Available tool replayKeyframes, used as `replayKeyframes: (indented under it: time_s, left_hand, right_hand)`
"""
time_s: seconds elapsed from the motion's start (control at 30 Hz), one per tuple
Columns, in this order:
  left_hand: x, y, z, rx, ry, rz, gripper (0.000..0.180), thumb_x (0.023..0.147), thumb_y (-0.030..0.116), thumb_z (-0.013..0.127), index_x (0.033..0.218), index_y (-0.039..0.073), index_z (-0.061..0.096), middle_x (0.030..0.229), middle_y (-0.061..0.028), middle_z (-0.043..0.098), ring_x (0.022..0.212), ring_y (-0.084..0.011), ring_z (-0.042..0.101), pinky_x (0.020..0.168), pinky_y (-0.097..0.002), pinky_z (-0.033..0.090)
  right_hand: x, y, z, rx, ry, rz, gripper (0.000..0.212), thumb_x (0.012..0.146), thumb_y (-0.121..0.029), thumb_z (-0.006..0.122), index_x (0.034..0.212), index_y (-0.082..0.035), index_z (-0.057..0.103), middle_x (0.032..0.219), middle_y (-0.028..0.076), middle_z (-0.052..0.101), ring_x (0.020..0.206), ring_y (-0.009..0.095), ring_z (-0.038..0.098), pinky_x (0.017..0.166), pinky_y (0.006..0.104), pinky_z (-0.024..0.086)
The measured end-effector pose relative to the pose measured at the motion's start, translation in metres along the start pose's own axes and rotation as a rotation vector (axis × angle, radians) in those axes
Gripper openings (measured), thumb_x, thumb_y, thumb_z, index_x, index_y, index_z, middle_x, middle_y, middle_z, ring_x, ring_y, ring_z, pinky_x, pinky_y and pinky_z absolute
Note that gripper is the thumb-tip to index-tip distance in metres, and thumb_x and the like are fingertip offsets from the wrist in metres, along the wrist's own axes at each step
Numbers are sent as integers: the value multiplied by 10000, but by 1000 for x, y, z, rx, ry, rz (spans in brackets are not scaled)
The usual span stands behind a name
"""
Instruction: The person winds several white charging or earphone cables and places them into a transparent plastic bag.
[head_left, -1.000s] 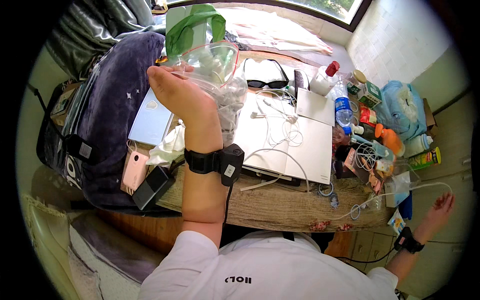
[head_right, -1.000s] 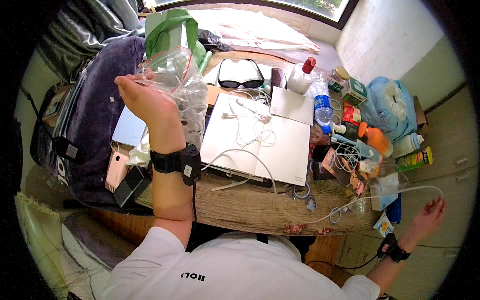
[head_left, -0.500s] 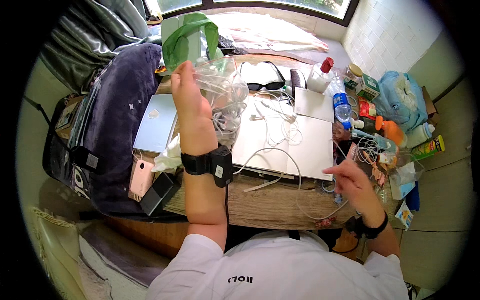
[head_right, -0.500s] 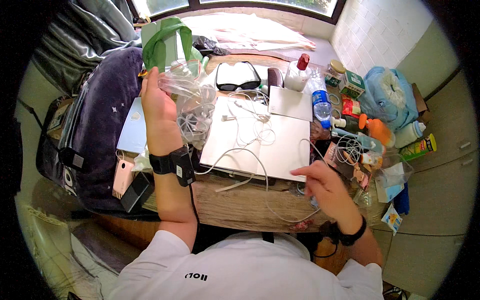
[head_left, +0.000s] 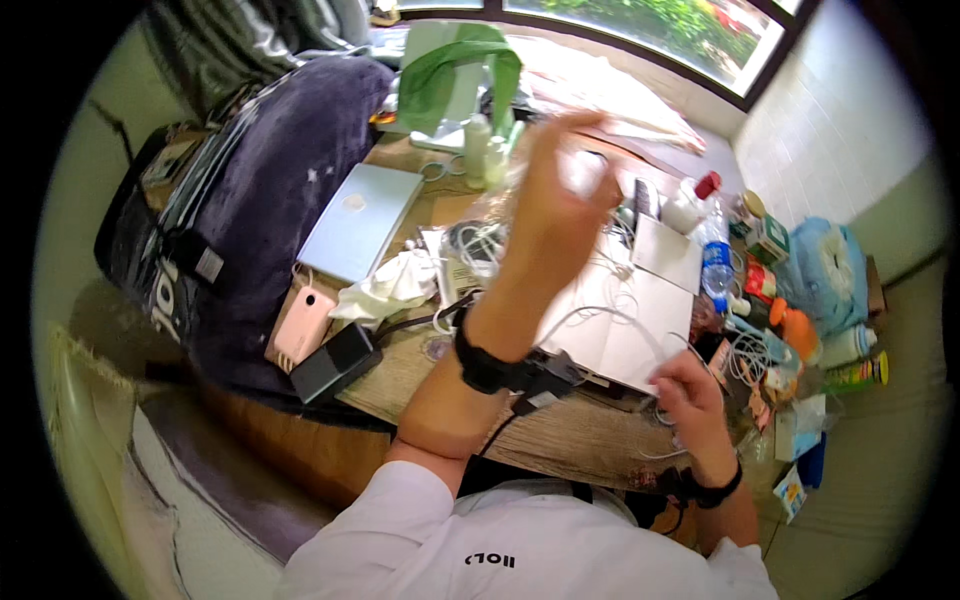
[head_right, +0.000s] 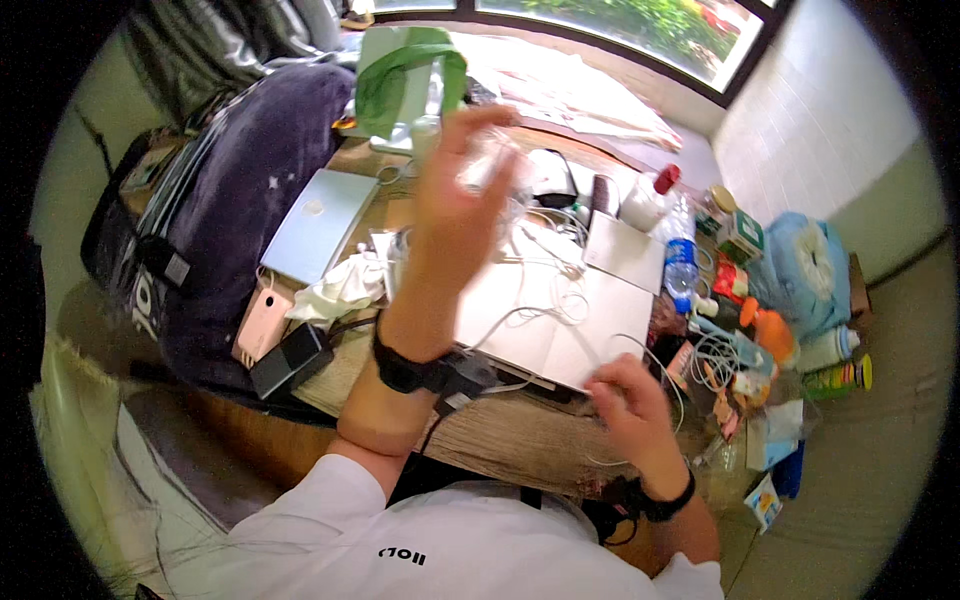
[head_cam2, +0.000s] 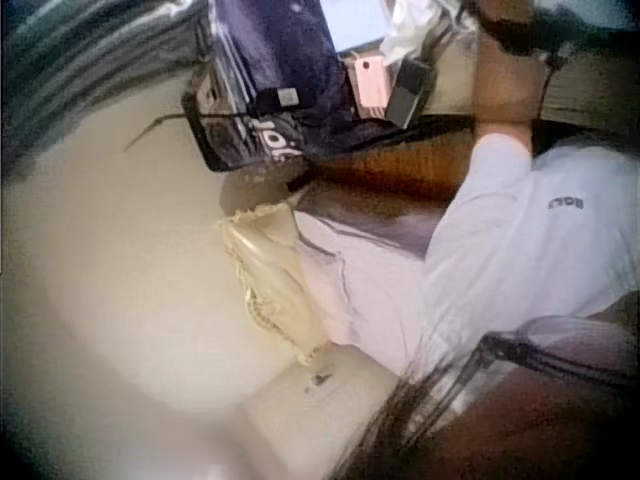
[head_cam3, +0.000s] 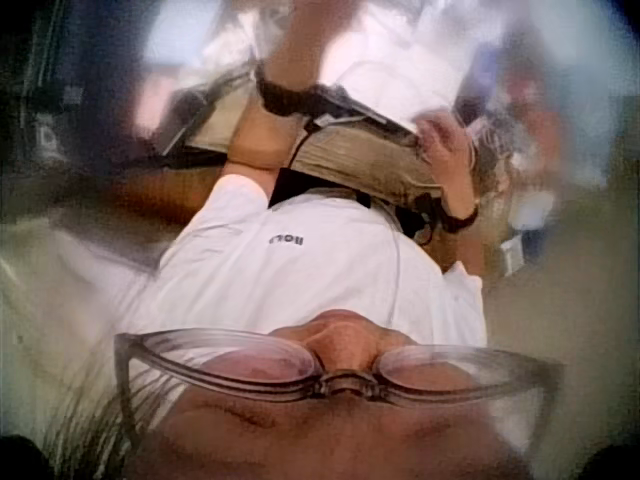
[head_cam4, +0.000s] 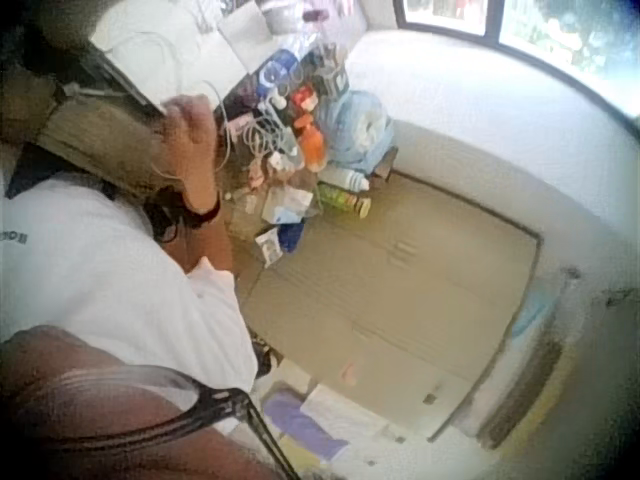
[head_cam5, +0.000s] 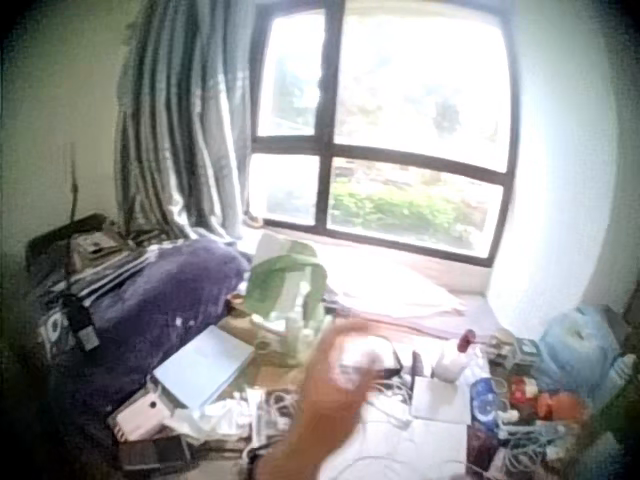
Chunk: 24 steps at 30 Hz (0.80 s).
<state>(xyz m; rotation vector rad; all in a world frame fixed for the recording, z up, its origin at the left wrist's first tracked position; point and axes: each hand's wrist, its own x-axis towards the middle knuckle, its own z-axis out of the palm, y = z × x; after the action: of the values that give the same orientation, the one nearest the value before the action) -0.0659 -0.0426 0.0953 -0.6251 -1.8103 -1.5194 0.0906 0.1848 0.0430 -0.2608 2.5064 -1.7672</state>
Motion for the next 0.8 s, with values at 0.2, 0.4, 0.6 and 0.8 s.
replayKeyframes:
  time_s: [0.2,0.4,0.6,0.8]
  left_hand:
    - [-28,51,33,-194,-859,-183,497,915,386,598,1248,33,490,1103,-182,616,1019,-302,599,868,-371,477]
    - [-27,56,32,-152,-1256,-300,613,855,346,670,1336,57,422,1067,-188,626,1022,-332,606,856,-402,480]
    - [-51,37,71,-150,-686,-152,751,863,341,659,1439,47,278,1329,-238,452,1147,-377,536,980,-418,434]
    - [-43,14,76,-315,-678,-325,642,933,306,600,1423,32,288,1240,-204,559,1143,-286,560,977,-377,445]
  right_hand:
    - [-15,4,-60,367,398,-327,91,948,-135,578,927,-47,568,816,6,508,597,65,458,510,184,350]
    - [-12,-8,-110,634,495,-454,165,985,-190,523,1064,-46,534,846,34,527,631,83,467,549,220,396]
    - [6,-12,-100,497,409,-435,185,972,-205,542,1033,-30,540,810,30,511,638,86,478,525,215,407]
    - [42,-51,-82,605,314,-542,151,986,-186,502,961,-39,520,875,39,496,636,96,463,549,214,384]
